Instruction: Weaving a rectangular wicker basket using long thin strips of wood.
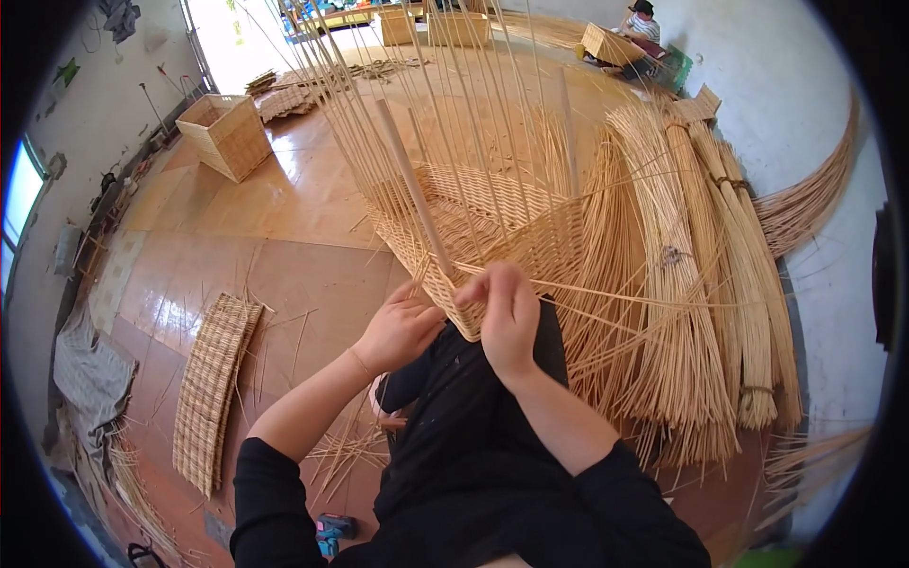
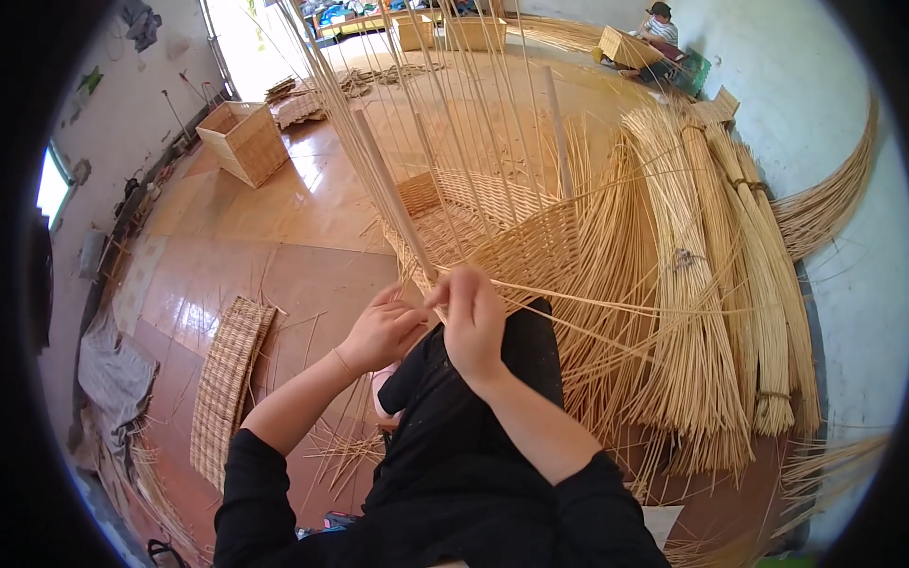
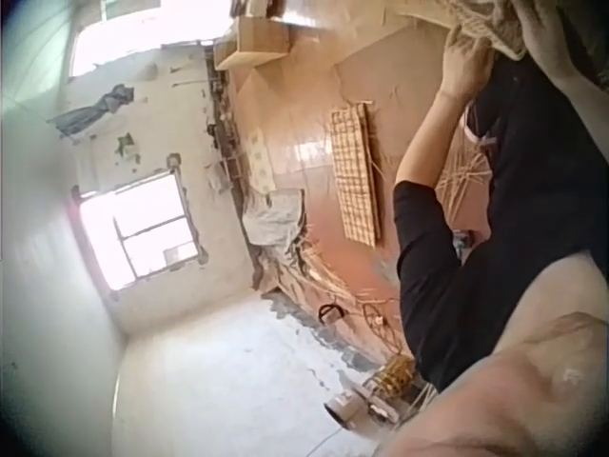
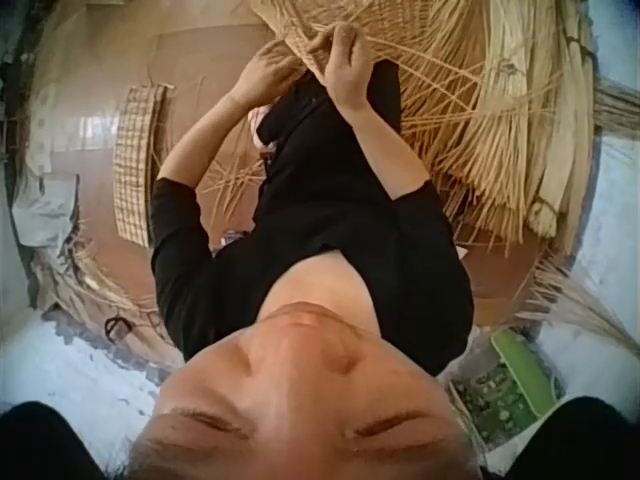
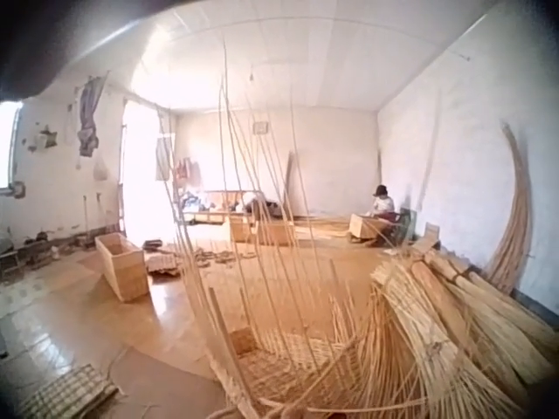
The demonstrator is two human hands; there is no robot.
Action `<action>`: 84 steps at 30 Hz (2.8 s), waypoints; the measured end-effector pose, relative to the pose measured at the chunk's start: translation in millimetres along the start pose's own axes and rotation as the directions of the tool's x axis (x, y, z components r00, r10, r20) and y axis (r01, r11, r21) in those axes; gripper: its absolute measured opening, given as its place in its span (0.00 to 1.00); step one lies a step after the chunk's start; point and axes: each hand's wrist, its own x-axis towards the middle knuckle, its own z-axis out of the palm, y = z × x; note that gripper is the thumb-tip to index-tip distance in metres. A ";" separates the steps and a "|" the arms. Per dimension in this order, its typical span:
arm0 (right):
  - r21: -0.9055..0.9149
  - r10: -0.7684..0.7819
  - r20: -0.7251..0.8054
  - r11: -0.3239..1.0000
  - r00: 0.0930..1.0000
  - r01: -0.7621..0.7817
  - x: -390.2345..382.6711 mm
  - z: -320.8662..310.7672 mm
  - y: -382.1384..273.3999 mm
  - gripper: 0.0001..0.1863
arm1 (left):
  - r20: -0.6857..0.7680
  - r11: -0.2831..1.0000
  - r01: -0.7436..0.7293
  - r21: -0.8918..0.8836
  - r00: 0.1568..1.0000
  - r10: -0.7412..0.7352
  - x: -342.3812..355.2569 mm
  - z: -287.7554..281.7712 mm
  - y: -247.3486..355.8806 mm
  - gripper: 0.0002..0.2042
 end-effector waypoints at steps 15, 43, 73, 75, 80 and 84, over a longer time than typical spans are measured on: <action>-0.570 -0.215 0.087 0.790 0.973 0.226 -33.5 -5.0 44.0 0.07 | 0.273 0.973 -0.038 -0.229 0.957 0.101 87.2 -39.5 -58.3 0.16; -0.466 -0.013 0.043 0.884 0.999 0.032 132.1 -15.4 43.3 0.27 | -0.116 0.873 0.482 -0.069 0.866 -0.487 45.7 -22.4 -6.9 0.12; -0.801 -0.062 -0.044 0.598 0.997 0.002 171.4 -141.2 79.8 0.15 | 0.112 0.905 0.424 -0.024 0.901 -0.419 258.3 0.5 -0.1 0.11; -0.866 -0.244 0.098 0.457 0.965 0.204 184.6 -139.5 82.4 0.17 | 0.316 0.817 0.571 -0.082 0.792 -0.523 274.9 9.5 -3.2 0.12; -0.908 -0.504 0.399 -0.098 0.766 0.408 201.9 -136.6 93.4 0.24 | 0.163 0.835 0.539 0.109 0.819 -0.550 276.2 24.6 -0.2 0.15; -0.909 -0.278 0.117 0.356 0.953 0.216 186.9 -149.2 94.1 0.26 | 0.130 0.914 0.403 0.039 0.905 -0.405 258.5 10.1 11.7 0.14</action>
